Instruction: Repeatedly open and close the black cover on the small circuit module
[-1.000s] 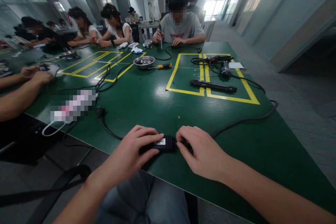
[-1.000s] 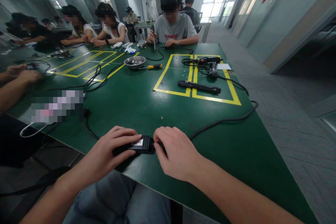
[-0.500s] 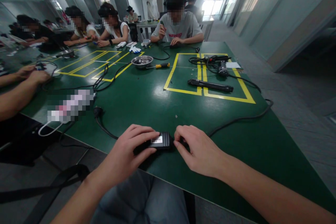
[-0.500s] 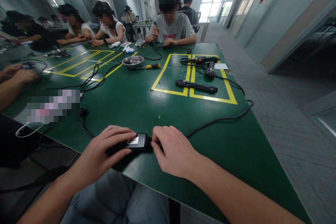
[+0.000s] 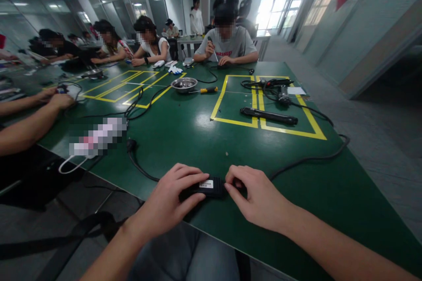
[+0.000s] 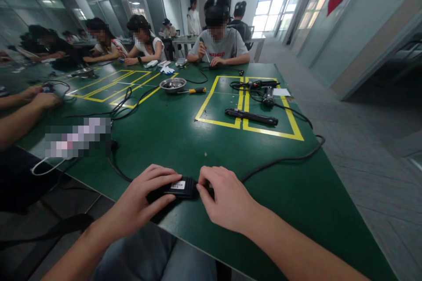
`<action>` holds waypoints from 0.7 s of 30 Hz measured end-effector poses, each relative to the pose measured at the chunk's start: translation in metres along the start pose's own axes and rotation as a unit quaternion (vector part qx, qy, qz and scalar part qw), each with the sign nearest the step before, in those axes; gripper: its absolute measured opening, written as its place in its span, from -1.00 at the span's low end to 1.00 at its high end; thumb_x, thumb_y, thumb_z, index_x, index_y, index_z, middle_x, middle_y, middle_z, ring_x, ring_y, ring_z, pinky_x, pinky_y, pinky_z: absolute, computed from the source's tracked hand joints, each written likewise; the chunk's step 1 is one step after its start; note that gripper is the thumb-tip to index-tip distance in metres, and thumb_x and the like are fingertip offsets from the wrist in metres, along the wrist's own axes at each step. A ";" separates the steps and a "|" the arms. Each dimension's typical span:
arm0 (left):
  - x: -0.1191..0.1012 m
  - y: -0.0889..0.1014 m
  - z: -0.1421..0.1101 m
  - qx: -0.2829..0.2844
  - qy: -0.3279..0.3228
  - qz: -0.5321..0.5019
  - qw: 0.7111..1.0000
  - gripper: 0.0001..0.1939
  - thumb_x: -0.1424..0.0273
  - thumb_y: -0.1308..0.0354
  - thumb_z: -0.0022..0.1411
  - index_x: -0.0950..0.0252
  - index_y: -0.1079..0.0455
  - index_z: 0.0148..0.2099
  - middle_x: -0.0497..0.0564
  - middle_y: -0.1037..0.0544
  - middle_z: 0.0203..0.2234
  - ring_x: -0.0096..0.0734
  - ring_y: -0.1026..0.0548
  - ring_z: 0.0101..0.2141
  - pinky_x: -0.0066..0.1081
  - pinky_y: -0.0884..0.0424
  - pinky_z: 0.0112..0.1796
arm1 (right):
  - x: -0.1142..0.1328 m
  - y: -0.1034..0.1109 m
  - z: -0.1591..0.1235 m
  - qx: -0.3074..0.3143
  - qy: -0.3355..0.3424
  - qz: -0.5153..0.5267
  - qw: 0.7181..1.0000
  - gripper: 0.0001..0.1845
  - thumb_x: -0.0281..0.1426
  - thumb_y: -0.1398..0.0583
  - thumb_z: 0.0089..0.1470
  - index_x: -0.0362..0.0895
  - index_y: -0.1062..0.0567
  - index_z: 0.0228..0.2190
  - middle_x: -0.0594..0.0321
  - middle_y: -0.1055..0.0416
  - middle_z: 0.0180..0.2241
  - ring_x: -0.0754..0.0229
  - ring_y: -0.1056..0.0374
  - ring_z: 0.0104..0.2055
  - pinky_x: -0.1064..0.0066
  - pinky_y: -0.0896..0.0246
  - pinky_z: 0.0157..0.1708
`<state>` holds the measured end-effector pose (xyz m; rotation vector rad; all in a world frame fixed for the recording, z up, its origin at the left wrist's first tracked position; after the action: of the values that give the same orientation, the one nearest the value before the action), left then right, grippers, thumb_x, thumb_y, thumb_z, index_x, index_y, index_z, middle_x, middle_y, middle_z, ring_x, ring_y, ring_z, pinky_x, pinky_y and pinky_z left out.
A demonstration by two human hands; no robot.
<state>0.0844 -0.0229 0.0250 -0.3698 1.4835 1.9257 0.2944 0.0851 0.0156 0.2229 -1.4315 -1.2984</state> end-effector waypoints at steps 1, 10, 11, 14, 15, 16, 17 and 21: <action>0.000 -0.001 0.001 0.004 0.004 0.001 1.000 -0.64 0.34 -0.28 0.50 0.11 -0.56 0.29 0.15 -0.66 0.08 -0.11 -0.55 0.06 -0.09 -0.58 0.09 | -0.001 0.001 0.000 0.000 -0.007 0.009 1.000 -0.85 -0.53 -0.20 0.23 -0.06 -0.41 -0.36 0.33 -0.41 -0.44 0.15 -0.38 -0.38 0.32 -0.17 -0.34; 0.004 -0.013 0.001 0.008 -0.028 0.062 0.998 -0.61 0.36 -0.29 0.50 0.10 -0.53 0.32 0.14 -0.67 0.11 -0.09 -0.55 0.03 -0.04 -0.59 0.06 | -0.004 0.002 -0.002 -0.056 -0.007 0.015 0.998 -0.77 -0.41 -0.12 0.31 -0.05 -0.43 -0.43 0.32 -0.41 -0.52 0.17 -0.39 -0.49 0.33 -0.21 -0.43; 0.004 -0.016 0.000 0.005 -0.035 0.078 0.996 -0.61 0.36 -0.27 0.51 0.11 -0.52 0.32 0.14 -0.67 0.11 -0.07 -0.55 0.02 -0.02 -0.59 0.05 | -0.003 0.002 -0.003 -0.061 -0.003 0.005 0.998 -0.77 -0.41 -0.12 0.31 -0.05 -0.43 -0.43 0.32 -0.41 -0.52 0.17 -0.39 -0.49 0.33 -0.21 -0.44; 0.001 -0.020 -0.002 -0.001 -0.042 0.109 0.993 -0.61 0.39 -0.23 0.53 0.12 -0.49 0.34 0.14 -0.66 0.15 0.00 -0.54 0.03 0.06 -0.59 0.04 | -0.002 0.001 -0.003 -0.064 0.007 -0.006 0.998 -0.75 -0.41 -0.11 0.32 -0.05 -0.42 -0.43 0.31 -0.43 -0.52 0.16 -0.40 -0.48 0.34 -0.22 -0.45; 0.000 -0.021 -0.002 0.000 -0.041 0.109 0.993 -0.60 0.39 -0.23 0.53 0.11 -0.48 0.34 0.13 -0.65 0.15 0.01 -0.54 0.04 0.08 -0.58 0.04 | -0.002 0.001 -0.003 -0.063 0.007 -0.003 0.998 -0.75 -0.41 -0.10 0.32 -0.05 -0.42 -0.43 0.31 -0.43 -0.52 0.17 -0.39 -0.49 0.34 -0.22 -0.45; -0.001 -0.020 -0.002 0.003 -0.038 0.105 0.994 -0.59 0.40 -0.23 0.52 0.11 -0.47 0.35 0.12 -0.65 0.16 0.02 -0.53 0.05 0.09 -0.58 0.05 | -0.002 0.002 -0.003 -0.061 0.005 0.003 0.998 -0.75 -0.40 -0.10 0.33 -0.05 -0.42 -0.43 0.32 -0.42 -0.52 0.18 -0.39 -0.50 0.35 -0.22 -0.46; -0.002 -0.020 -0.001 0.006 -0.034 0.098 0.995 -0.58 0.40 -0.23 0.52 0.10 -0.46 0.36 0.11 -0.65 0.16 0.01 -0.53 0.05 0.09 -0.57 0.06 | -0.002 0.002 -0.002 -0.058 0.002 0.009 0.998 -0.74 -0.40 -0.10 0.33 -0.05 -0.42 -0.44 0.32 -0.42 -0.53 0.19 -0.38 -0.51 0.35 -0.21 -0.46; -0.005 -0.015 0.000 0.018 -0.026 0.073 0.997 -0.55 0.42 -0.22 0.52 0.08 -0.44 0.38 0.10 -0.64 0.15 -0.03 -0.52 0.08 0.04 -0.56 0.10 | -0.004 0.003 -0.002 -0.053 -0.012 0.023 0.998 -0.74 -0.40 -0.11 0.31 -0.05 -0.42 -0.45 0.33 -0.40 -0.54 0.19 -0.37 -0.52 0.36 -0.22 -0.47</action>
<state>0.0977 -0.0226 0.0169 -0.1967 1.5462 2.0028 0.2986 0.0881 0.0154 0.1041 -1.3763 -1.3384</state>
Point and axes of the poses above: each hand's wrist, its own z-axis towards the middle knuckle, its own y-axis out of the back of the hand, x = y × z, the point moved 3 cm from there along z, towards the middle knuckle
